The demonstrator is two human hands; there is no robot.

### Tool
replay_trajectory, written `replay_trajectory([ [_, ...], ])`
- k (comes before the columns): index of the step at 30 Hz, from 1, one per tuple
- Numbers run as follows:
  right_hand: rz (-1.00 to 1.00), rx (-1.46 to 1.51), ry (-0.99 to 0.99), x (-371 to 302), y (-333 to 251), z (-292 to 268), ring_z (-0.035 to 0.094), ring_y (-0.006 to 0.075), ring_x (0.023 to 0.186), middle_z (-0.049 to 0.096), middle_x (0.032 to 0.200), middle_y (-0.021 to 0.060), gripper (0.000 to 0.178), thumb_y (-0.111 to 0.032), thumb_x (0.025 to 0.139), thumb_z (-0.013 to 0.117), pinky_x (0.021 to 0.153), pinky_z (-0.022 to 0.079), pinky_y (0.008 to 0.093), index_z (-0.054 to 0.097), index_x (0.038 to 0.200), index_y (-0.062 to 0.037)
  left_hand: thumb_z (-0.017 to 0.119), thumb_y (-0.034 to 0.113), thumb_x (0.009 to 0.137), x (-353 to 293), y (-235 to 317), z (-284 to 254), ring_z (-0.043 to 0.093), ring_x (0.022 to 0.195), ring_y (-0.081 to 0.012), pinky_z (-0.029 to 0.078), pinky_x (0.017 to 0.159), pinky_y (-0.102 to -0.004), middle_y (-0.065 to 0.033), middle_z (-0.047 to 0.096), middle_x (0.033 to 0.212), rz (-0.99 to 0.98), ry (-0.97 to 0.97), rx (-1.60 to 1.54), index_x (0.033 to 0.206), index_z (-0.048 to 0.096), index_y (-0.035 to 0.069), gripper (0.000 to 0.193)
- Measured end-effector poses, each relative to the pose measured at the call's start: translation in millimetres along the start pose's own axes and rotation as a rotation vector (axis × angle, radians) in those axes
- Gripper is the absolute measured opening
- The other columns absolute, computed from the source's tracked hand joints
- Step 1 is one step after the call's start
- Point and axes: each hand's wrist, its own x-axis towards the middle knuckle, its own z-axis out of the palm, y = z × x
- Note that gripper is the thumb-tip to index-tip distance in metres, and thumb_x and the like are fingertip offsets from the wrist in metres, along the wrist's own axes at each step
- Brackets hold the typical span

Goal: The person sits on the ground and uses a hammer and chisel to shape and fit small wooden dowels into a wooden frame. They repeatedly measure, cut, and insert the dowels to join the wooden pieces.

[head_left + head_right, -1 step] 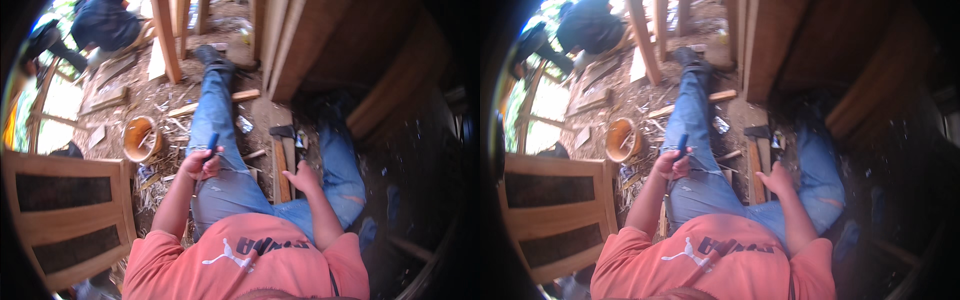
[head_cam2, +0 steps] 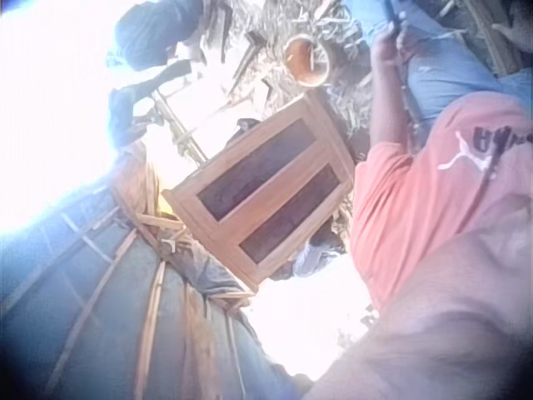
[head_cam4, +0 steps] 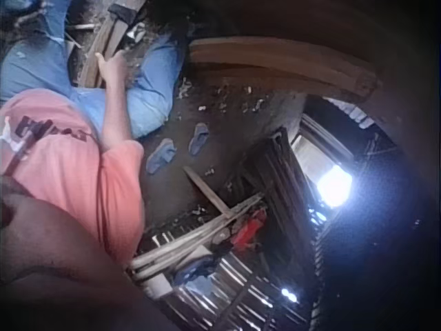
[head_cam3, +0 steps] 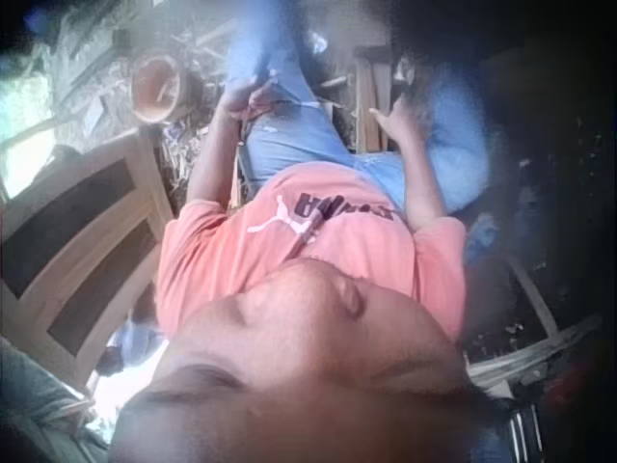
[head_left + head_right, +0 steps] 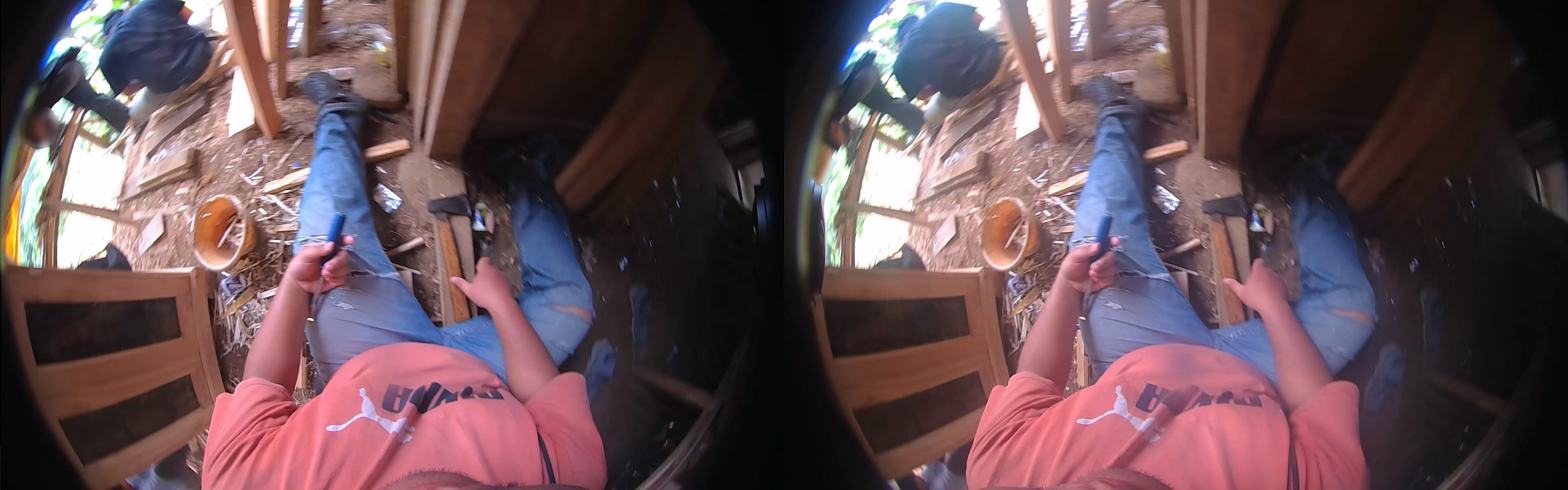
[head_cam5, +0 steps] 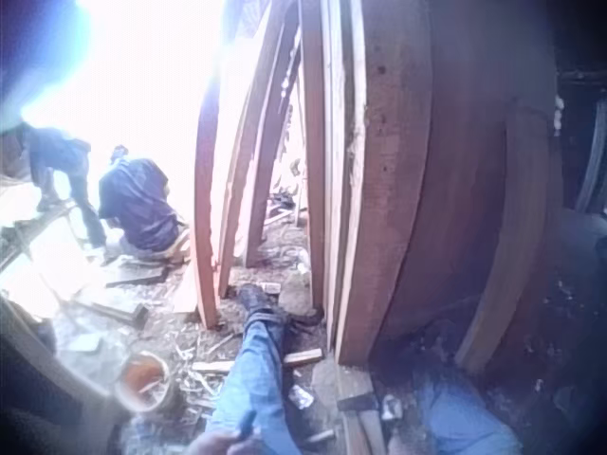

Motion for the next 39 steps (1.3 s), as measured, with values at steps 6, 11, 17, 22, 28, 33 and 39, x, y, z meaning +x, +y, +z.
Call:
replay_trajectory([
  [6,-0.050,0.148,-0.210,7,8,8,0.071,0.0446,0.117,0.072,0.125,0.0305,0.076,-0.057,0.089,0.080,0.100,0.057,0.0494,0.063,0.126,0.0073,0.065,0.027,0.107,6,4,8,0.046,0.064,-0.0111,0.040,0.062,-0.0279,-0.0018,0.053,0.074,-0.042,0.080,0.049,0.142,0.060,0.006,0.041],
  [11,-0.029,-0.006,-0.027,-15,-17,22,0.075,0.0409,0.109,0.076,0.117,0.0263,0.091,-0.075,0.083,0.077,0.093,0.059,0.0489,0.065,0.125,0.0049,0.064,0.027,0.108,-2,-1,2,0.046,0.064,-0.0104,0.040,0.062,-0.0277,-0.0004,0.055,0.075,0.024,0.074,0.079,0.142,0.061,0.007,0.040],
  [17,0.015,0.014,0.076,-22,-18,44,0.074,0.0441,0.110,0.075,0.118,0.0268,0.064,-0.048,0.091,0.076,0.095,0.059,0.0538,0.058,0.131,-0.0007,0.064,0.026,0.108,-3,-7,-2,0.047,0.064,-0.0098,0.039,0.063,-0.0269,-0.0002,0.056,0.076,0.053,0.078,0.088,0.139,0.064,0.007,0.036],
  [22,0.065,0.005,0.282,-52,-8,16,0.072,0.0462,0.112,0.074,0.119,0.0283,0.056,-0.040,0.096,0.071,0.096,0.057,0.0562,0.054,0.136,-0.0048,0.062,0.026,0.110,-10,-15,-9,0.046,0.062,-0.0090,0.039,0.061,-0.0261,0.0005,0.057,0.075,0.169,0.043,0.106,0.137,0.065,0.008,0.033],
  [28,0.047,-0.197,0.270,-89,-38,-40,0.071,0.0453,0.117,0.074,0.122,0.0270,0.050,-0.037,0.100,0.069,0.099,0.056,0.0549,0.054,0.133,-0.0031,0.058,0.026,0.112,-17,-23,-6,0.046,0.061,-0.0072,0.038,0.060,-0.0256,0.0018,0.057,0.076,0.253,-0.013,0.095,0.138,0.062,0.008,0.032],
  [33,-0.085,-0.159,0.281,-75,-64,-57,0.073,0.0412,0.114,0.076,0.123,0.0222,0.050,-0.037,0.099,0.071,0.095,0.057,0.0525,0.061,0.139,-0.0078,0.056,0.027,0.113,-16,-34,1,0.044,0.059,-0.0065,0.038,0.060,-0.0248,0.0029,0.054,0.074,0.312,-0.034,0.084,0.139,0.060,0.008,0.032],
  [39,-0.244,0.681,-0.070,-112,-92,-91,0.065,0.0176,0.067,0.070,0.091,0.0080,0.055,-0.035,0.103,0.072,0.058,0.052,0.0354,0.054,0.146,-0.0071,0.052,0.030,0.115,-47,-42,1,0.041,0.053,-0.0063,0.034,0.051,-0.0247,0.0048,0.048,0.069,0.512,-0.006,0.058,0.136,0.061,0.009,0.031],
])
